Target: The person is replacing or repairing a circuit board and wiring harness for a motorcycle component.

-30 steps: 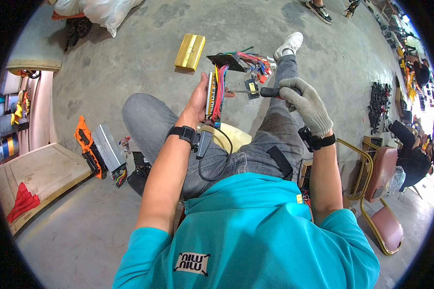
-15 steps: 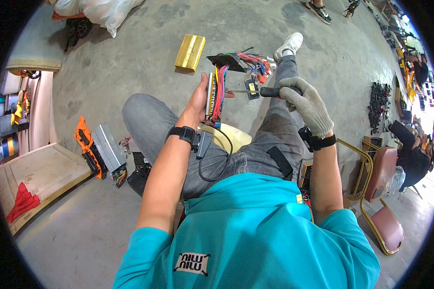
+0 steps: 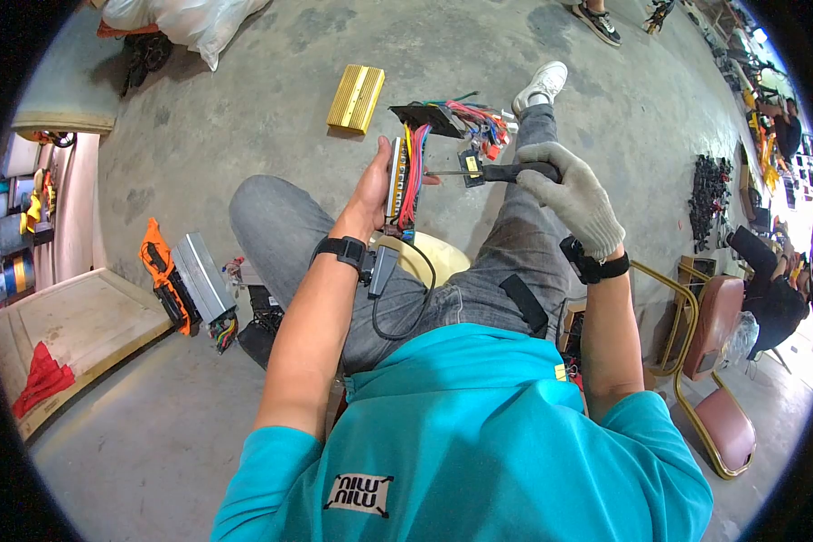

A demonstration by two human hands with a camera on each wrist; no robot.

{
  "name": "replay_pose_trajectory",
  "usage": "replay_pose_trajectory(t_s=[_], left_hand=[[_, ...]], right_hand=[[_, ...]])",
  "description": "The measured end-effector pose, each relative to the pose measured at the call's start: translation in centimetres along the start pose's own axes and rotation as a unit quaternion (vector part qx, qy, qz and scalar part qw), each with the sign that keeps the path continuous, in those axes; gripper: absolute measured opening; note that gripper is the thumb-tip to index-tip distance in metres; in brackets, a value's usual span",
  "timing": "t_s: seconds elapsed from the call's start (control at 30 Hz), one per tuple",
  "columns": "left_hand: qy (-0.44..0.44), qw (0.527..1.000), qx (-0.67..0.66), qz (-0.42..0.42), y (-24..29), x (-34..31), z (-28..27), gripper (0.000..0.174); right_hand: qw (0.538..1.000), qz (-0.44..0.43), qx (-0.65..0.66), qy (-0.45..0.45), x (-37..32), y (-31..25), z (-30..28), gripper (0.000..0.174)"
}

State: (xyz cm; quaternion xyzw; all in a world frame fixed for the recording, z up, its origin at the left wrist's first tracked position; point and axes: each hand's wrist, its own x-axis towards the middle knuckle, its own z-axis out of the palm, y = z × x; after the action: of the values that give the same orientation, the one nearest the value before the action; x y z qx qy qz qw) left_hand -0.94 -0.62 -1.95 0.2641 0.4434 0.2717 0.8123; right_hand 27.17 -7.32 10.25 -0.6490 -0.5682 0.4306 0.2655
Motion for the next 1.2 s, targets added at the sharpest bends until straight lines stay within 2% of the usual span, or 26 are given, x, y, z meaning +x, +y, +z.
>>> replay_pose_trajectory(t_s=[0.03,0.13,0.23,0.3,0.43,0.6,0.8,0.97,1.2], left_hand=[[-0.026,1.0,0.014,0.005,-0.2,0.2,-0.4,0.079],[0.0,1.0,-0.002,-0.005,-0.5,0.6,-0.3,0.077],[-0.022,1.0,0.01,-0.002,-0.3,0.3,-0.5,0.078],[-0.01,1.0,0.006,0.002,-0.4,0.3,-0.2,0.078],[-0.001,1.0,-0.004,0.009,-0.4,0.4,0.0,0.079],[-0.013,1.0,-0.005,-0.003,-0.3,0.4,-0.2,0.079],[-0.031,0.999,-0.006,0.0,-0.4,0.4,-0.4,0.078],[-0.012,1.0,-0.021,0.008,0.1,-0.3,0.4,0.079],[-0.032,0.999,-0.018,0.006,-0.3,0.0,-0.2,0.08]], right_hand=[[1.0,0.0,0.0,0.0,0.0,-0.1,0.1,0.034],[1.0,-0.029,0.003,0.004,0.0,-0.1,0.2,0.034],[0.998,-0.055,0.011,0.006,-0.1,0.0,0.4,0.036],[0.997,-0.061,-0.031,0.033,-0.3,-0.1,0.6,0.038],[0.995,-0.063,-0.053,0.047,-0.3,-0.1,0.8,0.04],[0.999,0.01,-0.022,0.037,-0.3,-0.9,0.8,0.038],[0.998,-0.033,-0.018,0.046,-0.3,-0.3,1.1,0.036],[0.998,-0.037,-0.023,0.045,-0.3,-0.3,1.3,0.035],[0.998,-0.042,-0.008,0.047,-0.4,-0.1,1.6,0.034]])
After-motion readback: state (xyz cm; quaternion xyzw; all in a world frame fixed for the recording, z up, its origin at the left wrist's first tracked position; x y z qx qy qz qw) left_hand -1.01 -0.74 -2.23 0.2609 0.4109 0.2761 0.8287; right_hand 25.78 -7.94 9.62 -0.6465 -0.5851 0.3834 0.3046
